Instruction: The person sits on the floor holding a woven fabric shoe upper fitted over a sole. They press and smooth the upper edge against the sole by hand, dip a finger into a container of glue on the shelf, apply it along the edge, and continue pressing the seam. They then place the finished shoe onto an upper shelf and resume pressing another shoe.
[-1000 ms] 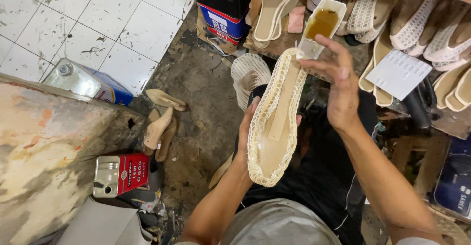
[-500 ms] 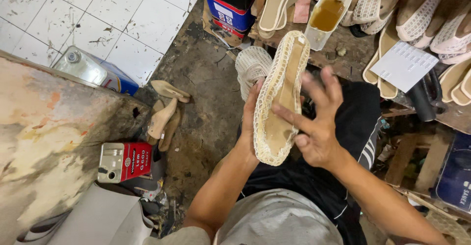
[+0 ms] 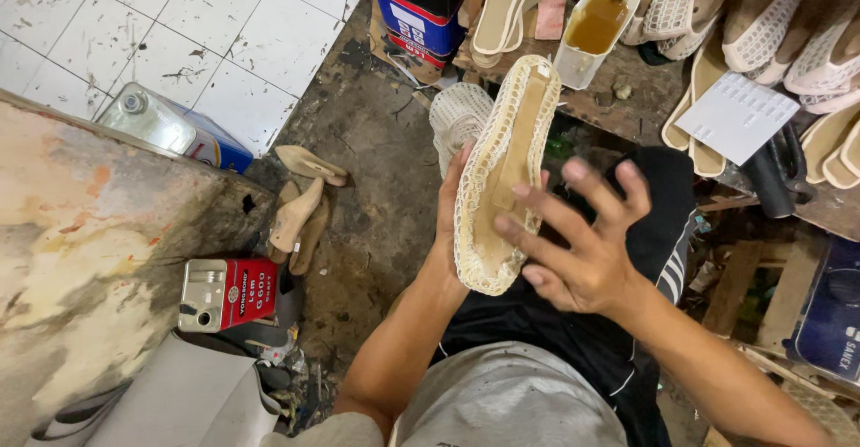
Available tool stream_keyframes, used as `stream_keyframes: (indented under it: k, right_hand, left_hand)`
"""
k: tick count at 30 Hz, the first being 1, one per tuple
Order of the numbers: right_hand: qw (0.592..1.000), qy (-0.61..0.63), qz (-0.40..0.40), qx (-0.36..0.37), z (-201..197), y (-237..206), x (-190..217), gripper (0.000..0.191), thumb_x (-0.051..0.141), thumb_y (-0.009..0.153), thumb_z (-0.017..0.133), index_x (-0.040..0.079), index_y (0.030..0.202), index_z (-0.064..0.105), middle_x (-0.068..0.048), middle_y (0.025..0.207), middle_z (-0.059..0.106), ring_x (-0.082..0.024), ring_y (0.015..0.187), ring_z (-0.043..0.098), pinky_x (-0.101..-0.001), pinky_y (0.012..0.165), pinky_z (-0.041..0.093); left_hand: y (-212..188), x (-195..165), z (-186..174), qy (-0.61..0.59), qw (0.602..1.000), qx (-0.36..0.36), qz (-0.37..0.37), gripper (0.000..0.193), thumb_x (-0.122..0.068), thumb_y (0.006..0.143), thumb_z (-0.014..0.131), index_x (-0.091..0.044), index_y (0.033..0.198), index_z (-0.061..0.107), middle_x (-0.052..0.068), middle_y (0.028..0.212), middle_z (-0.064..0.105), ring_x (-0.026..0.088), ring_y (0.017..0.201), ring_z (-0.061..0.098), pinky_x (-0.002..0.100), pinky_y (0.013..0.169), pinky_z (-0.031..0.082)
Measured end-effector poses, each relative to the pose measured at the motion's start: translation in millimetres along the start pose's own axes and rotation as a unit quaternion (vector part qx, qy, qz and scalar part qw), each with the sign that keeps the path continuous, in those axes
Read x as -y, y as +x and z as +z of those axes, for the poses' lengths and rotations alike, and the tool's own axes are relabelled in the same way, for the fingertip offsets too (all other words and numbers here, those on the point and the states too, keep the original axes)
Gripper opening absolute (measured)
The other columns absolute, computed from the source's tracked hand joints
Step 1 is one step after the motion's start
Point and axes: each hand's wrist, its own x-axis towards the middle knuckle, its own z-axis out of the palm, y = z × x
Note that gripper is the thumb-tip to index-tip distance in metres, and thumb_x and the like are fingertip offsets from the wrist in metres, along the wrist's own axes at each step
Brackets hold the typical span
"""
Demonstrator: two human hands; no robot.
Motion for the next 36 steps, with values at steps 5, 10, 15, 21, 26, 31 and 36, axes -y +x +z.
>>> stream_keyframes:
  k: [5, 10, 15, 21, 26, 31, 36]
  right_hand:
    - [0.99, 0.128, 0.009, -0.056, 10, 10, -21, 0.055, 0.049, 0.112, 0.032, 0.031, 0.114, 0.084, -0.006, 0.15, 0.053, -0.031, 0.148, 0.025, -0.0533, 0.125, 0.009]
    - [0.986, 0.026, 0.142, -0.082, 13, 40, -82, 0.052, 0.041, 0.117, 0.036, 0.025, 0.121, 0.085, -0.008, 0.162, 0.046, -0.034, 0.156, 0.018, -0.0526, 0.126, 0.004]
    - [0.997, -0.031, 0.037, -0.056, 13, 25, -44, 0.047, 0.04, 0.109, 0.045, 0.019, 0.12, 0.085, -0.006, 0.155, 0.052, -0.034, 0.153, 0.023, -0.0559, 0.125, 0.007]
    - [0.999, 0.01, 0.032, -0.011, -4, 21, 3, 0.051, 0.05, 0.109, 0.043, 0.02, 0.128, 0.08, -0.013, 0.153, 0.051, -0.04, 0.148, 0.027, -0.0585, 0.124, 0.004]
    - [0.964, 0.174, 0.13, -0.153, -26, 12, -14, 0.035, 0.039, 0.108, 0.048, 0.019, 0.128, 0.069, -0.008, 0.144, 0.056, -0.034, 0.143, 0.042, -0.0491, 0.122, 0.028]
    - [0.711, 0.444, 0.433, -0.333, 29, -15, -73, 0.063, 0.029, 0.101, 0.061, 0.006, 0.157, 0.04, -0.018, 0.14, 0.054, -0.029, 0.131, 0.051, -0.0415, 0.113, 0.041]
    - [0.387, 0.678, 0.474, -0.407, 41, -57, -72, 0.069, 0.03, 0.095, 0.063, 0.009, 0.156, 0.041, -0.021, 0.14, 0.062, -0.034, 0.128, 0.058, -0.0469, 0.107, 0.047]
  left_hand:
    - [-4, 2, 6, 0.002, 0.998, 0.058, -0.004, 0.067, -0.058, 0.115, 0.049, -0.002, 0.15, 0.054, 0.018, 0.122, 0.068, 0.03, 0.099, 0.07, 0.041, 0.079, 0.063]
    - [-17, 11, 13, 0.064, 0.997, -0.024, -0.02, 0.067, -0.056, 0.105, 0.047, -0.005, 0.148, 0.055, 0.017, 0.128, 0.067, 0.032, 0.105, 0.071, 0.04, 0.083, 0.063]
    - [-15, 5, 10, 0.036, 0.999, -0.009, -0.011, 0.064, -0.054, 0.108, 0.048, -0.004, 0.148, 0.054, 0.018, 0.127, 0.066, 0.032, 0.105, 0.07, 0.041, 0.084, 0.063]
    - [-1, 2, 9, -0.014, 0.999, -0.039, 0.001, 0.064, -0.052, 0.101, 0.049, -0.005, 0.144, 0.054, 0.018, 0.124, 0.066, 0.031, 0.102, 0.071, 0.041, 0.084, 0.063]
    - [13, 11, 14, 0.055, 0.996, 0.053, 0.046, 0.06, -0.048, 0.109, 0.051, -0.001, 0.147, 0.055, 0.016, 0.127, 0.067, 0.028, 0.103, 0.069, 0.043, 0.083, 0.06]
    - [26, 54, 18, 0.06, 0.99, 0.03, 0.128, 0.061, -0.032, 0.102, 0.062, -0.014, 0.156, 0.041, 0.003, 0.136, 0.058, 0.017, 0.11, 0.058, 0.037, 0.098, 0.052]
    - [27, 75, 27, 0.2, 0.95, 0.075, 0.228, 0.078, -0.009, 0.09, 0.076, -0.009, 0.153, 0.031, 0.005, 0.141, 0.054, 0.017, 0.126, 0.056, 0.035, 0.103, 0.049]
